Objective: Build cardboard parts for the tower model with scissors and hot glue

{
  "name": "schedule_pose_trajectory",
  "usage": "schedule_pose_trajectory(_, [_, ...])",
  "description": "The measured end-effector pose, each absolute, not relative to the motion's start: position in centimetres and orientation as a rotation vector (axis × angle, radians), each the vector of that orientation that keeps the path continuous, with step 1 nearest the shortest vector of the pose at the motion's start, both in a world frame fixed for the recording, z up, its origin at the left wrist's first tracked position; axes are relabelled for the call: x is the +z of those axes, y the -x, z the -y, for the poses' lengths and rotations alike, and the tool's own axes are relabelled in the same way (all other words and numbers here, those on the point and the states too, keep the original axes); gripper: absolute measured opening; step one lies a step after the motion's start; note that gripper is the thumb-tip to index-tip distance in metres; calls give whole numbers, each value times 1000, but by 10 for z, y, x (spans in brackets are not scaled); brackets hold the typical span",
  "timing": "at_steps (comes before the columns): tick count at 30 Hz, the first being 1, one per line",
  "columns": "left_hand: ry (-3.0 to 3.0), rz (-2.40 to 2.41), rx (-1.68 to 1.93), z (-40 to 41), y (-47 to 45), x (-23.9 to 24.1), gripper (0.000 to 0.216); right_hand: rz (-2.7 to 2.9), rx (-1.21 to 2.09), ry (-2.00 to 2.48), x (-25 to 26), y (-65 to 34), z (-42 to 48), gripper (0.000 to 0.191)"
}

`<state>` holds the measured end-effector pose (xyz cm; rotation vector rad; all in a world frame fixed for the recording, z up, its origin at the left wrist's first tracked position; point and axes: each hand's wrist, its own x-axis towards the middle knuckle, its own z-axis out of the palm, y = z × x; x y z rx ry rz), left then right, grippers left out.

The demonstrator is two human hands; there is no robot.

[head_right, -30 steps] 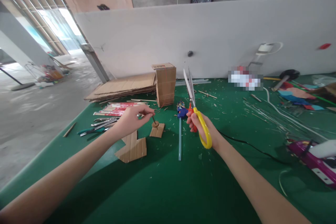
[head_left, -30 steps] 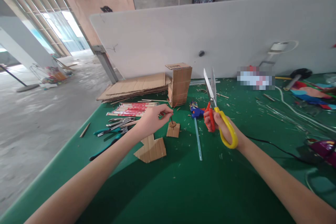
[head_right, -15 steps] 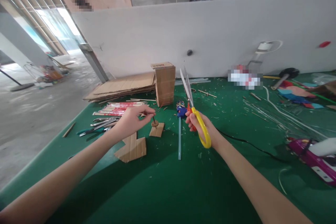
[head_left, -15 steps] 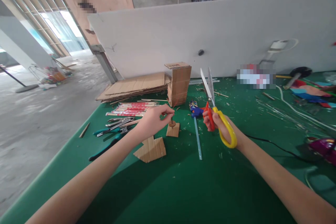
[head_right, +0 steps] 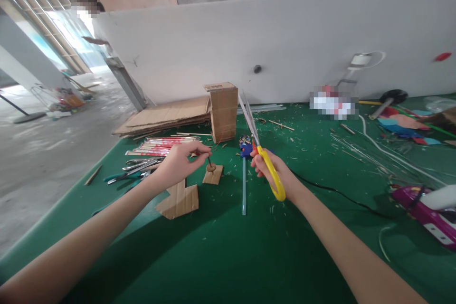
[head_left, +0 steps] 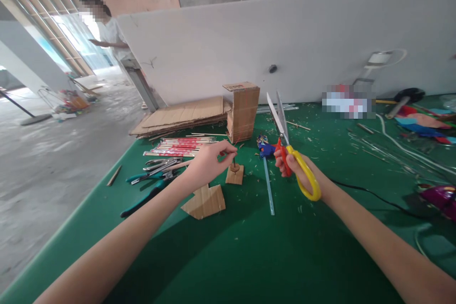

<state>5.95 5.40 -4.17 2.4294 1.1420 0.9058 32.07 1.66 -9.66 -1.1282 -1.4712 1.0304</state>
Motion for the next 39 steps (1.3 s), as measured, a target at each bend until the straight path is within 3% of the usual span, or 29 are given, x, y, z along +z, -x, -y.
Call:
schedule_pose_trajectory(18, [-2602, -934, 1015, -51, -72, -69, 23, 1555, 1024, 1134, -95, -322, -14, 50])
schedule_pose_trajectory(27, [-2483, -1225, 1057, -66, -52, -67, 18, 1540, 981, 1163, -89, -321, -13, 48])
schedule_pose_trajectory(30, [-2508, -1174, 1030, -61, -54, -63, 17, 1596, 760, 1242, -76, -328, -10, 49])
schedule_pose_trajectory(36, [-2807, -1151, 738, -56, -52, -44, 17, 1721, -279, 2035, -42, -360, -11, 51])
schedule_pose_trajectory(39, [-2794, -1187, 596, -58, -46, -35, 14, 1774, -320, 2309, -37, -376, -18, 51])
